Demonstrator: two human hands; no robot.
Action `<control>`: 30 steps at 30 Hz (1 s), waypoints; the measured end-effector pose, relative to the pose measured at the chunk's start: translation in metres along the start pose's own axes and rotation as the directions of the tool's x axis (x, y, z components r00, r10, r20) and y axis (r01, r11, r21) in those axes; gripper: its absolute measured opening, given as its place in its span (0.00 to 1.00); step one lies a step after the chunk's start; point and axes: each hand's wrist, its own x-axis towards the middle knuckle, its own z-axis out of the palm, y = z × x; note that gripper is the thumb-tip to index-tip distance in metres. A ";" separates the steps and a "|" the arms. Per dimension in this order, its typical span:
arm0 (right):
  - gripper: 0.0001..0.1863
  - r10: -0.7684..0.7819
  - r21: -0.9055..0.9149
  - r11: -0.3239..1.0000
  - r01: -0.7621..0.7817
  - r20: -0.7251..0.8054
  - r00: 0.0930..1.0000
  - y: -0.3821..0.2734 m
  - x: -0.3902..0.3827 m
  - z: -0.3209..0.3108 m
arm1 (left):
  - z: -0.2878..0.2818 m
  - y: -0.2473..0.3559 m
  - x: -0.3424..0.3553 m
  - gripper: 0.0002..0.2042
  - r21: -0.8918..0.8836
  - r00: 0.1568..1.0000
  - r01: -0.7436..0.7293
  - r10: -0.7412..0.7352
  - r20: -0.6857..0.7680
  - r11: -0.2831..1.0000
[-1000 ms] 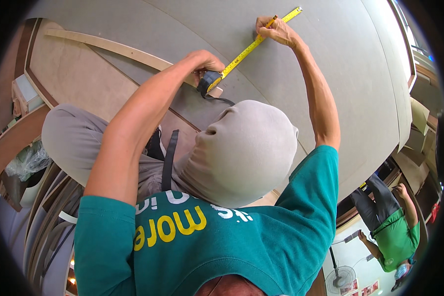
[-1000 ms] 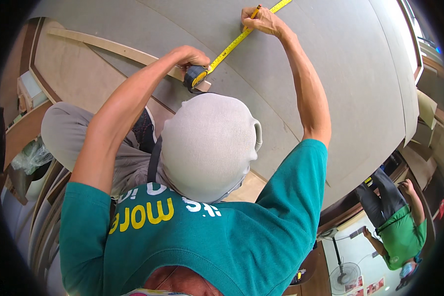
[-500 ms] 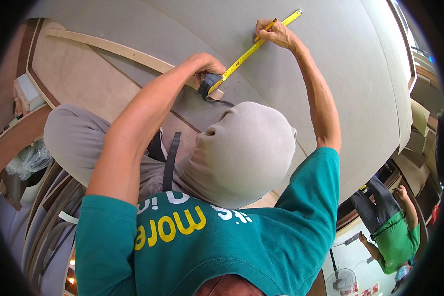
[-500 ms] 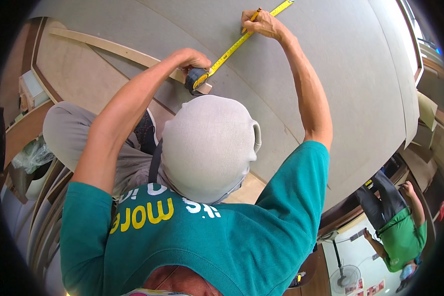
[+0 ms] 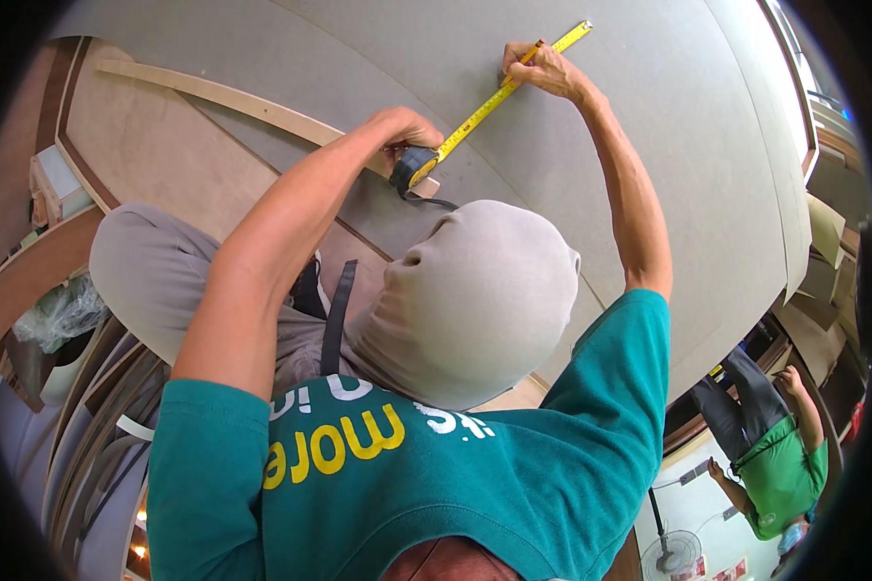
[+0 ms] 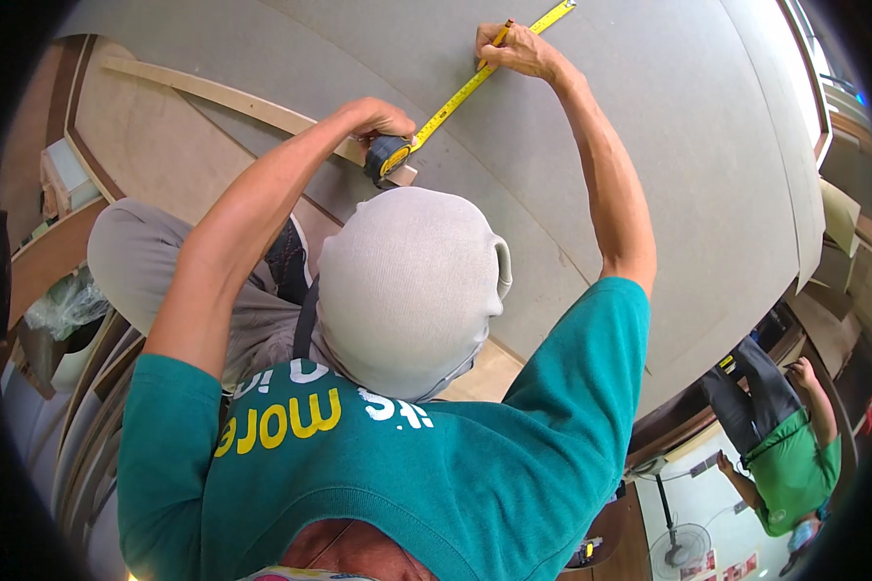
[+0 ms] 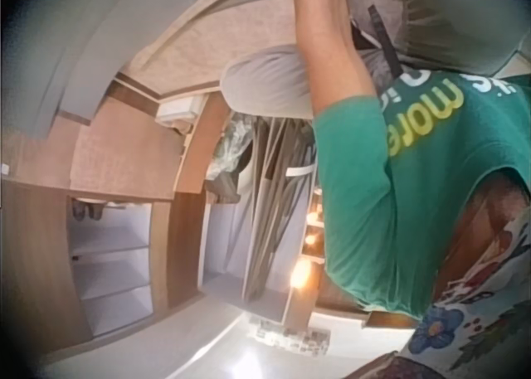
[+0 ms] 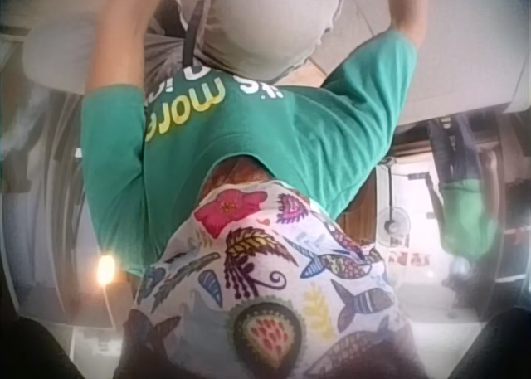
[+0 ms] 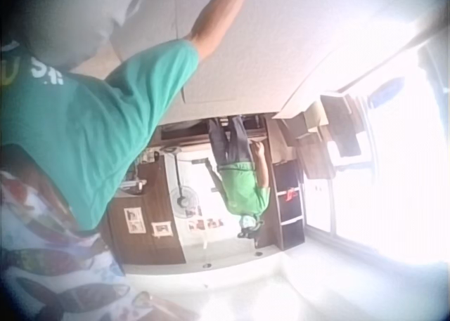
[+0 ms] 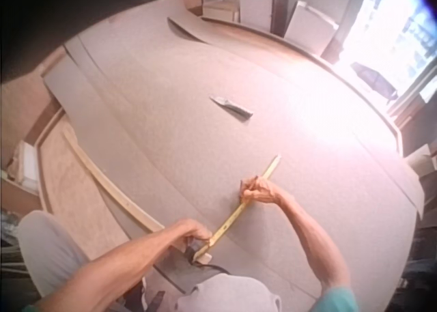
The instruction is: The person uses a utility knife and a wooden guide to cut a gray sheet of material, then uses a tape measure and pencil to mark the material.
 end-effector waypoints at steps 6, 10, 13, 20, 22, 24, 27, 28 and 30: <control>0.12 -0.014 -0.016 1.000 0.014 -0.018 1.000 -0.003 -0.001 0.001 | -0.001 -0.003 0.010 0.19 -0.002 1.000 0.010 -0.010 0.022 1.000; 0.12 -0.016 -0.008 1.000 0.016 -0.014 1.000 -0.011 0.002 0.003 | 0.000 -0.005 0.012 0.19 -0.006 0.999 0.037 -0.037 0.011 0.999; 0.12 -0.008 -0.027 1.000 0.007 -0.023 1.000 -0.008 -0.001 0.002 | 0.001 -0.006 0.009 0.14 -0.006 1.000 -0.015 0.015 0.015 1.000; 0.05 -0.216 -0.306 0.946 0.102 -0.367 0.905 -0.022 -0.009 -0.008 | 0.000 -0.004 0.018 0.20 -0.006 1.000 0.022 -0.022 0.003 1.000; 0.05 -0.152 -0.116 0.988 0.102 -0.596 0.789 -0.030 -0.024 -0.014 | 0.000 -0.004 0.021 0.21 -0.001 0.999 0.033 -0.033 0.015 0.999; 0.09 -0.096 0.000 0.990 0.143 -0.746 0.659 -0.034 -0.039 -0.012 | 0.002 -0.006 0.019 0.21 -0.029 1.000 0.001 0.000 0.025 1.000; 0.09 0.161 0.236 0.971 0.036 -0.759 0.631 -0.045 -0.064 0.018 | -0.001 -0.029 0.024 0.28 -0.087 0.995 -0.038 0.046 0.089 0.995; 0.07 0.184 0.283 0.957 0.067 -0.768 0.613 -0.042 -0.078 0.025 | -0.001 -0.027 0.028 0.28 -0.035 0.998 -0.058 0.059 0.014 0.998; 0.07 0.246 0.377 0.914 0.149 -0.808 0.536 -0.060 -0.097 0.044 | -0.004 -0.020 0.022 0.22 -0.035 0.996 -0.079 0.080 0.026 0.996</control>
